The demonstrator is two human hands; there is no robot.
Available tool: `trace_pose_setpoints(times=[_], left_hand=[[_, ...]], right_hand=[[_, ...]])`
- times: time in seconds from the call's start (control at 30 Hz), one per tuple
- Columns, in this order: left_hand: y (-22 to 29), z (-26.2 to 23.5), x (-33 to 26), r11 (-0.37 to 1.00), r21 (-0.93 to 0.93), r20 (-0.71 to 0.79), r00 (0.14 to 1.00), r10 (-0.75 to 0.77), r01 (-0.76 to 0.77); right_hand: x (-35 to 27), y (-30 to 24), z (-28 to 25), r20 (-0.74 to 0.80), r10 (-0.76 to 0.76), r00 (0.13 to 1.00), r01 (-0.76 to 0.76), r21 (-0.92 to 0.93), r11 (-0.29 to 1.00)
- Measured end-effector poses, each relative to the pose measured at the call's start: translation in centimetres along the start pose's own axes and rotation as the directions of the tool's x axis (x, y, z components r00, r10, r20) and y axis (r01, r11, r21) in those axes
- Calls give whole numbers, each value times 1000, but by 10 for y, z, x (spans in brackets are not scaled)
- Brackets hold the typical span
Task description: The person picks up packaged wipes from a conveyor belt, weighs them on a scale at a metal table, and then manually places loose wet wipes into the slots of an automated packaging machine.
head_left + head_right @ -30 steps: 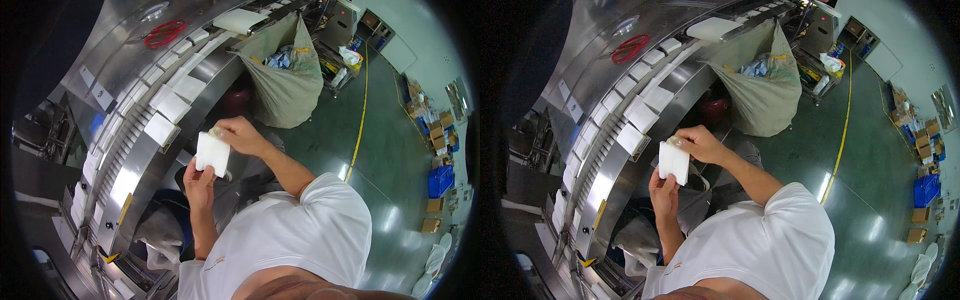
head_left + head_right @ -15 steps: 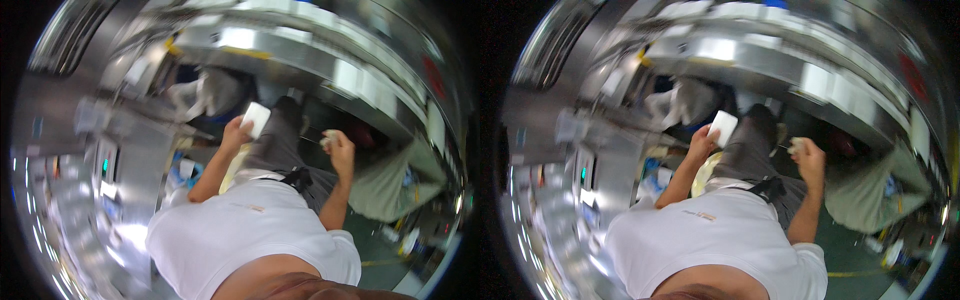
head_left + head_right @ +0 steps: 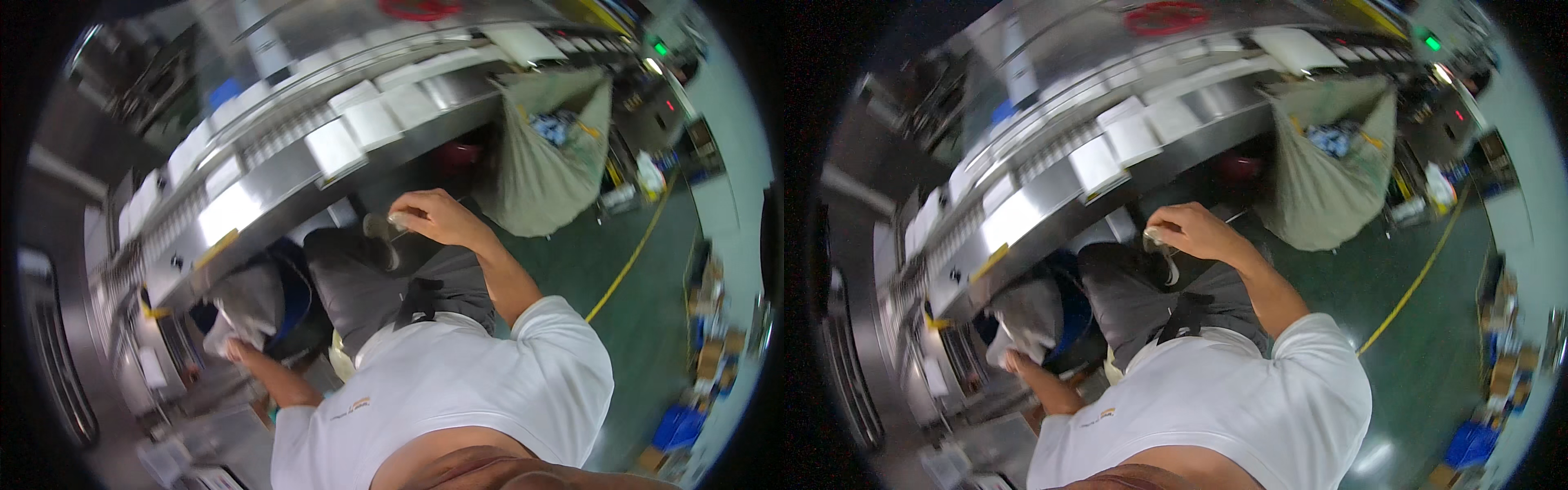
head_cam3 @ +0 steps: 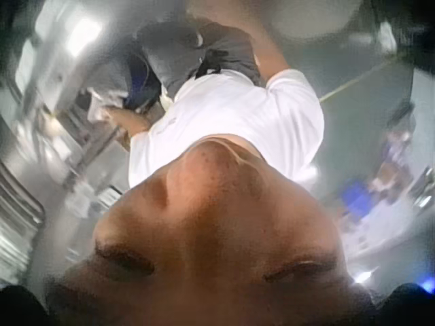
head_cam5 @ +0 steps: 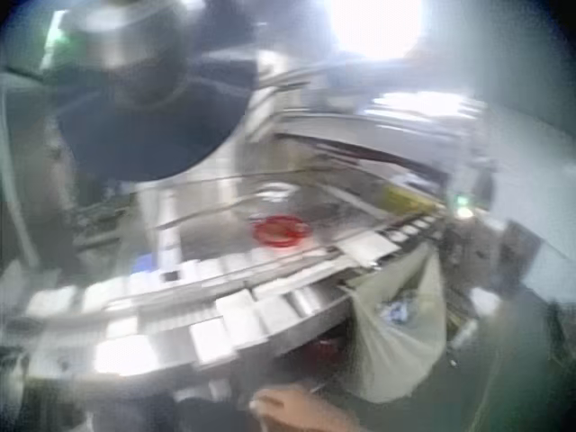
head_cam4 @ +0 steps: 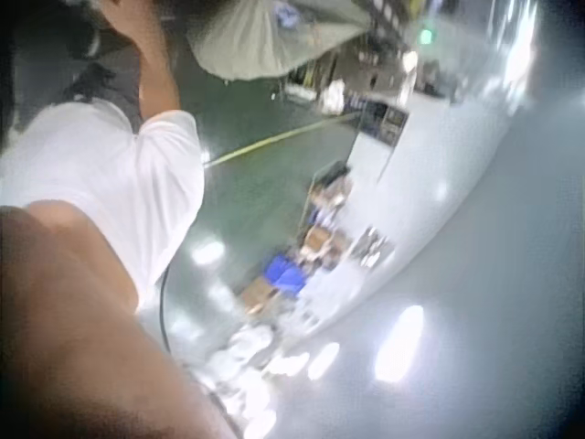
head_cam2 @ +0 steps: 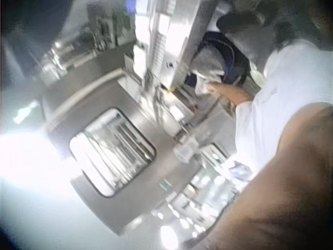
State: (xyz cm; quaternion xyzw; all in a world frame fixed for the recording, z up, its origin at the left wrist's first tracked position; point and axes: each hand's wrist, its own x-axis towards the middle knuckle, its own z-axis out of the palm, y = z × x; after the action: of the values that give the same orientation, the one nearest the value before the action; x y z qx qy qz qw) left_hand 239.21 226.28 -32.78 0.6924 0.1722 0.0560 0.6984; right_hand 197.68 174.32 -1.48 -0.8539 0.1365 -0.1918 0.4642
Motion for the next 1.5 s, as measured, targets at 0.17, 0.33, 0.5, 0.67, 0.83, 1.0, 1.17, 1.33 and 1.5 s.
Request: trace_pose_setpoints(times=[0.17,0.33,0.5,0.67,0.83,1.0,1.17,1.33,1.5], left_hand=[[2,85,-10,761,634,151,943,-298,139],[-16,58,-46,254,841,500,866,-26,-478],[56,58,-62,246,803,561,828,-6,-543],[74,60,-81,199,836,502,859,100,-511],[136,125,-157,103,734,597,710,374,-671],[223,188,-301,241,5,793,150,591,-971],[288,253,-395,206,-385,789,-205,579,-900],[307,325,-418,110,-411,840,-329,431,-905],[296,368,-413,-128,-315,859,-339,384,-941]], right_hand=[[-33,-14,-46,-376,114,920,-95,69,993],[-24,-7,-54,-556,-65,829,1,-115,993],[-19,20,-69,-528,-261,808,-26,-474,880],[15,34,-69,-365,-293,884,-8,-637,771],[34,39,-96,-212,-382,899,79,-782,618],[83,68,-101,52,-303,952,234,-761,605],[85,90,-117,150,-367,918,335,-787,518],[55,99,-143,158,-357,921,316,-838,445],[31,111,-172,22,-356,934,159,-919,361]])
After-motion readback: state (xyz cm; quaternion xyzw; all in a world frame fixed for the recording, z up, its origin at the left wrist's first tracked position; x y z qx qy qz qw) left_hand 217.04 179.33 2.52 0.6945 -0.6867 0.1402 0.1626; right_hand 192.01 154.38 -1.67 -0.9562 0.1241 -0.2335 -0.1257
